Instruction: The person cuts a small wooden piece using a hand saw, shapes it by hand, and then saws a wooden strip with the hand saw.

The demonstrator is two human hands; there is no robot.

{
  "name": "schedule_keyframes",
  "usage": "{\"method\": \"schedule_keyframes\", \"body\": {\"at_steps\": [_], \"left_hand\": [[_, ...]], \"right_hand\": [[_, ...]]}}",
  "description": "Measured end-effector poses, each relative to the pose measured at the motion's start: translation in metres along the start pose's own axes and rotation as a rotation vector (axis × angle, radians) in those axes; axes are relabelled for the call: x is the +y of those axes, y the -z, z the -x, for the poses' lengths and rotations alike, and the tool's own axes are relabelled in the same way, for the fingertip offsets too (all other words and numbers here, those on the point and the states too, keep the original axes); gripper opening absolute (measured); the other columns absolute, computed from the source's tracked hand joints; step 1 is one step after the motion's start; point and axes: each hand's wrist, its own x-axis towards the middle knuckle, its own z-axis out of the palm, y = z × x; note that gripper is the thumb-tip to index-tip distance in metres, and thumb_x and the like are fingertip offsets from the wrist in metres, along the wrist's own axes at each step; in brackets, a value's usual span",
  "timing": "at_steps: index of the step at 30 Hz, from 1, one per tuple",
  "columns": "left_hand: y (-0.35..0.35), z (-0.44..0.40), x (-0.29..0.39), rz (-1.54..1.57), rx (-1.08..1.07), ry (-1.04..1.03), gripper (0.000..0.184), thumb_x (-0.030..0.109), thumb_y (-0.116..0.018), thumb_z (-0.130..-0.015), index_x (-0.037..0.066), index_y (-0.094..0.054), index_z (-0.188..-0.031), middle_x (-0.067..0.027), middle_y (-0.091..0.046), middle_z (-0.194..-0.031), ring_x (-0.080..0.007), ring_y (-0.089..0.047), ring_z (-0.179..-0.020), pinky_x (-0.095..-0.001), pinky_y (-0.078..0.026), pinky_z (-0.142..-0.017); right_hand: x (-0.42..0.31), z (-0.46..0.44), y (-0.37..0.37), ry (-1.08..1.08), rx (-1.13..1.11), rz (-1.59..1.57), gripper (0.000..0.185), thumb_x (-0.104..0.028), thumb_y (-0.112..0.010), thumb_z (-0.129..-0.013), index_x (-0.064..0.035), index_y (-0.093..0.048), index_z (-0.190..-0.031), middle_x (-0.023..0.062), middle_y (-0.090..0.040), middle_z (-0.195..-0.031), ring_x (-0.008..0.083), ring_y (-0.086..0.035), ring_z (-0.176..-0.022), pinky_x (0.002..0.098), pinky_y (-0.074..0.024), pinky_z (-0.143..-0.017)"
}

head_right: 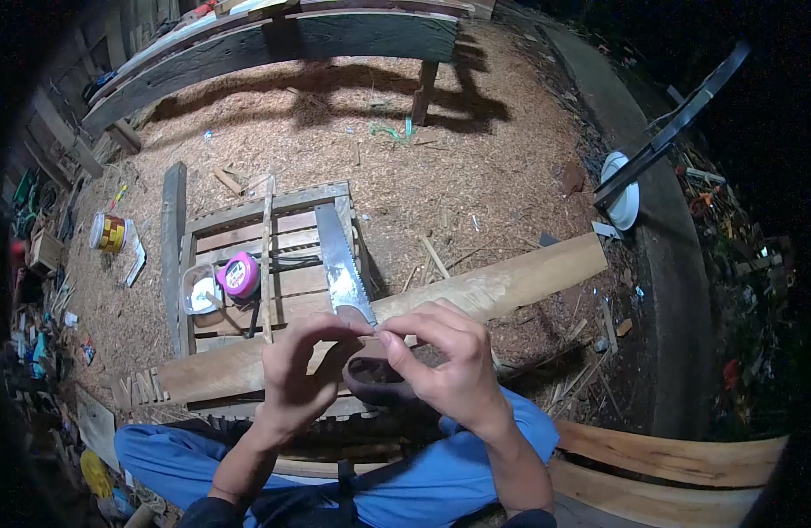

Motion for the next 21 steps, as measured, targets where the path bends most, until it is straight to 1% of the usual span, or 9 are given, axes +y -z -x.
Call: {"method": "schedule_keyframes", "body": {"at_steps": [1, 4, 5, 7, 9, 12, 14, 16, 21], "left_hand": [[0.000, 0.001, -0.001, -0.002, 0.006, 0.000, 0.036, -0.011, -0.072, -0.086, 0.002, -0.062, -0.118, -0.0123, -0.072, -0.102, -0.0229, -0.074, -0.092, -0.0328, -0.059, -0.076], [-0.003, 0.006, -0.003, -0.099, 0.023, -0.087, 0.037, -0.008, -0.073, -0.086, 0.002, -0.063, -0.121, -0.0137, -0.072, -0.100, -0.0281, -0.073, -0.089, -0.0355, -0.058, -0.076], [-0.003, 0.008, -0.003, -0.103, 0.026, -0.089, 0.037, -0.008, -0.073, -0.086, 0.002, -0.063, -0.121, -0.0137, -0.072, -0.100, -0.0281, -0.073, -0.089, -0.0355, -0.058, -0.076], [-0.002, 0.013, -0.004, -0.262, 0.005, -0.097, 0.047, -0.010, -0.077, -0.082, 0.002, -0.058, -0.123, -0.0135, -0.075, -0.105, -0.0233, -0.076, -0.097, -0.0321, -0.061, -0.080], [-0.002, 0.016, -0.006, -0.284, 0.017, -0.109, 0.047, -0.009, -0.079, -0.080, 0.003, -0.061, -0.122, -0.0137, -0.076, -0.103, -0.0254, -0.076, -0.094, -0.0329, -0.061, -0.079], [-0.004, 0.018, -0.007, -0.280, 0.049, -0.158, 0.041, -0.008, -0.080, -0.079, 0.003, -0.067, -0.116, -0.0131, -0.076, -0.099, -0.0254, -0.076, -0.089, -0.0334, -0.061, -0.076], [-0.004, 0.017, -0.006, -0.298, 0.091, -0.232, 0.031, -0.007, -0.080, -0.080, 0.003, -0.073, -0.108, -0.0138, -0.076, -0.097, -0.0252, -0.075, -0.085, -0.0328, -0.061, -0.073], [-0.005, 0.017, -0.006, -0.279, 0.116, -0.264, 0.029, -0.007, -0.080, -0.080, 0.002, -0.074, -0.107, -0.0141, -0.075, -0.096, -0.0251, -0.075, -0.085, -0.0323, -0.061, -0.072], [0.001, 0.022, -0.007, -0.278, 0.155, -0.365, 0.027, -0.007, -0.080, -0.080, 0.001, -0.075, -0.105, -0.0146, -0.075, -0.094, -0.0248, -0.075, -0.083, -0.0309, -0.061, -0.070]], "right_hand": [[0.003, 0.000, -0.002, 0.043, 0.028, 0.064, 0.009, -0.006, -0.076, -0.084, -0.0006, -0.074, -0.091, 0.0101, -0.072, -0.086, 0.0274, -0.070, -0.079, 0.0363, -0.0540, -0.072], [0.005, 0.001, -0.010, 0.152, 0.093, 0.174, 0.010, -0.007, -0.077, -0.081, -0.0033, -0.073, -0.090, 0.0077, -0.070, -0.084, 0.0266, -0.069, -0.076, 0.0360, -0.0539, -0.067], [0.007, 0.001, -0.012, 0.156, 0.093, 0.171, 0.010, -0.007, -0.077, -0.081, -0.0033, -0.073, -0.090, 0.0077, -0.070, -0.084, 0.0266, -0.069, -0.076, 0.0360, -0.0539, -0.067], [0.010, 0.003, -0.016, 0.295, 0.091, 0.387, 0.013, -0.008, -0.077, -0.077, -0.0062, -0.071, -0.090, 0.0058, -0.069, -0.082, 0.0241, -0.067, -0.073, 0.0357, -0.0527, -0.063], [0.013, 0.004, -0.019, 0.342, 0.096, 0.417, 0.016, -0.009, -0.076, -0.076, -0.0070, -0.070, -0.090, 0.0048, -0.068, -0.082, 0.0230, -0.066, -0.072, 0.0356, -0.0520, -0.061], [0.010, 0.005, -0.018, 0.406, 0.101, 0.482, 0.019, -0.009, -0.076, -0.074, -0.0074, -0.069, -0.091, 0.0035, -0.066, -0.082, 0.0216, -0.065, -0.070, 0.0353, -0.0505, -0.059], [0.008, 0.007, -0.018, 0.428, 0.099, 0.514, 0.020, -0.009, -0.077, -0.074, -0.0071, -0.068, -0.091, 0.0032, -0.066, -0.083, 0.0212, -0.064, -0.069, 0.0351, -0.0497, -0.058], [0.008, 0.009, -0.021, 0.454, 0.114, 0.524, 0.024, -0.009, -0.080, -0.075, -0.0063, -0.068, -0.095, 0.0048, -0.067, -0.082, 0.0239, -0.066, -0.068, 0.0362, -0.0500, -0.057], [0.003, 0.013, -0.023, 0.480, 0.129, 0.478, 0.027, -0.014, -0.082, -0.077, -0.0063, -0.066, -0.097, 0.0047, -0.065, -0.079, 0.0232, -0.065, -0.065, 0.0358, -0.0484, -0.055]]}}
